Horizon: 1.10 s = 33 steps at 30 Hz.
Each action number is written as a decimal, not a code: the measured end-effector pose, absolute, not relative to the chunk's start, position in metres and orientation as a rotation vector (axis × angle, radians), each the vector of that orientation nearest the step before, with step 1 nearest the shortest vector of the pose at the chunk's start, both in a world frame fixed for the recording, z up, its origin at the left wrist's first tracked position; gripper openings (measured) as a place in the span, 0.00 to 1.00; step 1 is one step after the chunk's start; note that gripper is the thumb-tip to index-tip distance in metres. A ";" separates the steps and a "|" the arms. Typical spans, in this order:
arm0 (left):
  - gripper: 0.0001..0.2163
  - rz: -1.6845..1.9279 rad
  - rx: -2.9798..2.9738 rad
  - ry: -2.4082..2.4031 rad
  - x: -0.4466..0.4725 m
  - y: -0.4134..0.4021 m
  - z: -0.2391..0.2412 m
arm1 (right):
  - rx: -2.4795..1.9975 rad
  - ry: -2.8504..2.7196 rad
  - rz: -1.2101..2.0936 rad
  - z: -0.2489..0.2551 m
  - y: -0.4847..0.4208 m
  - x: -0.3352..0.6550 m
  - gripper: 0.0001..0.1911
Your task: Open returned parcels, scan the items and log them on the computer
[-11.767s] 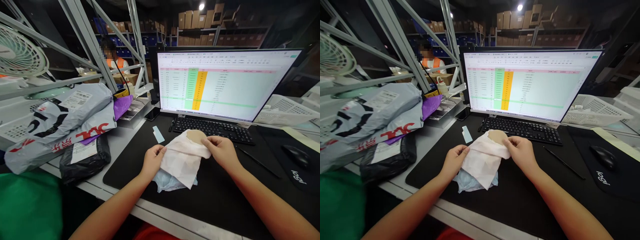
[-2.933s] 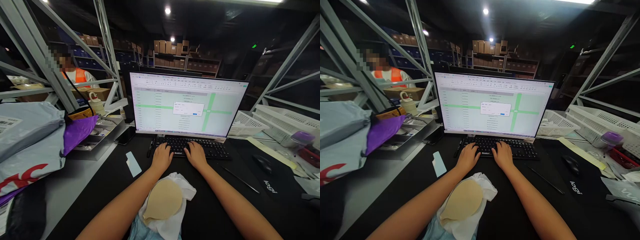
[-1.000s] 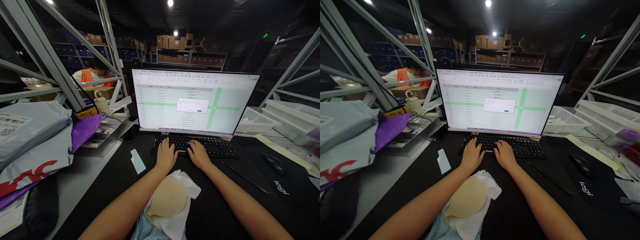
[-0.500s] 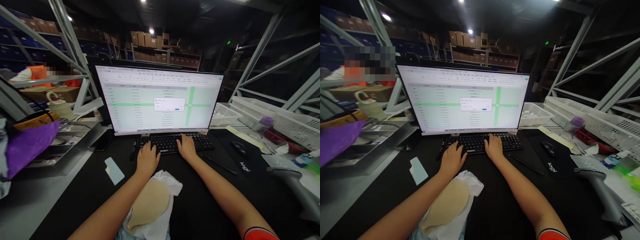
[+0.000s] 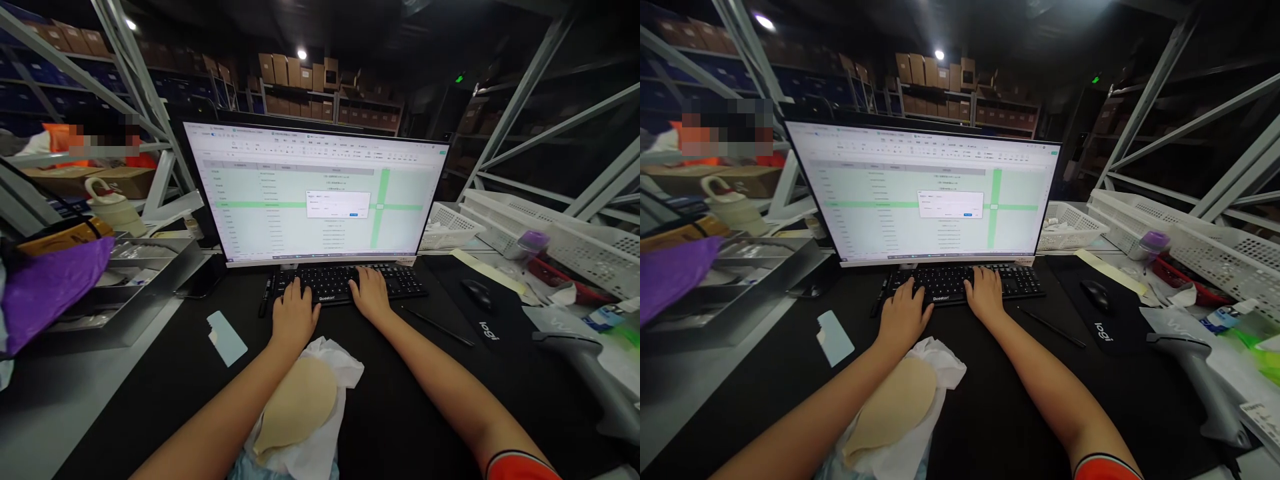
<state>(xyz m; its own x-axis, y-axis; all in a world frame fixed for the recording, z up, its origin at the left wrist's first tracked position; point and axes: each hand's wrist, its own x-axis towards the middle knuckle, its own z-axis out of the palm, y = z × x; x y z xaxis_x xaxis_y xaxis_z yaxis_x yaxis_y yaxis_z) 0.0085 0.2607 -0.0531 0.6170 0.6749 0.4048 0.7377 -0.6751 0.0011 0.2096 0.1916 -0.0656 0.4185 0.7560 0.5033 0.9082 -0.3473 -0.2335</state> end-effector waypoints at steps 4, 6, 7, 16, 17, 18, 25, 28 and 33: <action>0.23 -0.543 -2.676 -1.181 0.009 0.261 -0.052 | -2.181 -1.413 -0.433 -0.066 0.191 0.209 0.25; 0.25 -0.520 -2.679 -1.188 0.009 0.262 -0.052 | -2.171 -1.418 -0.436 -0.066 0.191 0.208 0.24; 0.27 -0.509 -2.679 -1.194 0.009 0.263 -0.051 | -2.165 -1.421 -0.436 -0.066 0.191 0.208 0.24; 0.24 -0.559 -2.629 -1.184 0.007 0.266 -0.053 | -2.111 -1.485 -0.409 -0.066 0.190 0.206 0.24; 0.23 -0.574 -2.627 -1.190 0.006 0.266 -0.053 | -2.106 -1.488 -0.405 -0.066 0.191 0.206 0.24; 0.23 -0.589 -2.625 -1.197 0.006 0.266 -0.053 | -2.102 -1.489 -0.402 -0.067 0.191 0.206 0.24; 0.21 -0.589 -2.616 -1.198 0.005 0.266 -0.051 | -2.092 -1.496 -0.390 -0.067 0.191 0.207 0.24; 0.21 -0.588 -2.617 -1.217 0.005 0.266 -0.051 | -2.066 -1.523 -0.375 -0.067 0.190 0.206 0.24; 0.21 -0.616 -2.665 -1.229 0.004 0.265 -0.052 | -1.966 -1.652 -0.314 -0.069 0.188 0.202 0.20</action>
<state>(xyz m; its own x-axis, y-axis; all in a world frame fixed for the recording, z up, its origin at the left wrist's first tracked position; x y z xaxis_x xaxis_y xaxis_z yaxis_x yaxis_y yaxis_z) 0.0042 0.2651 -0.0517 0.5818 0.6957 0.4212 0.7541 -0.6555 0.0411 0.2021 0.1884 -0.0693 0.2186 0.8339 0.5068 0.9617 -0.0959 -0.2569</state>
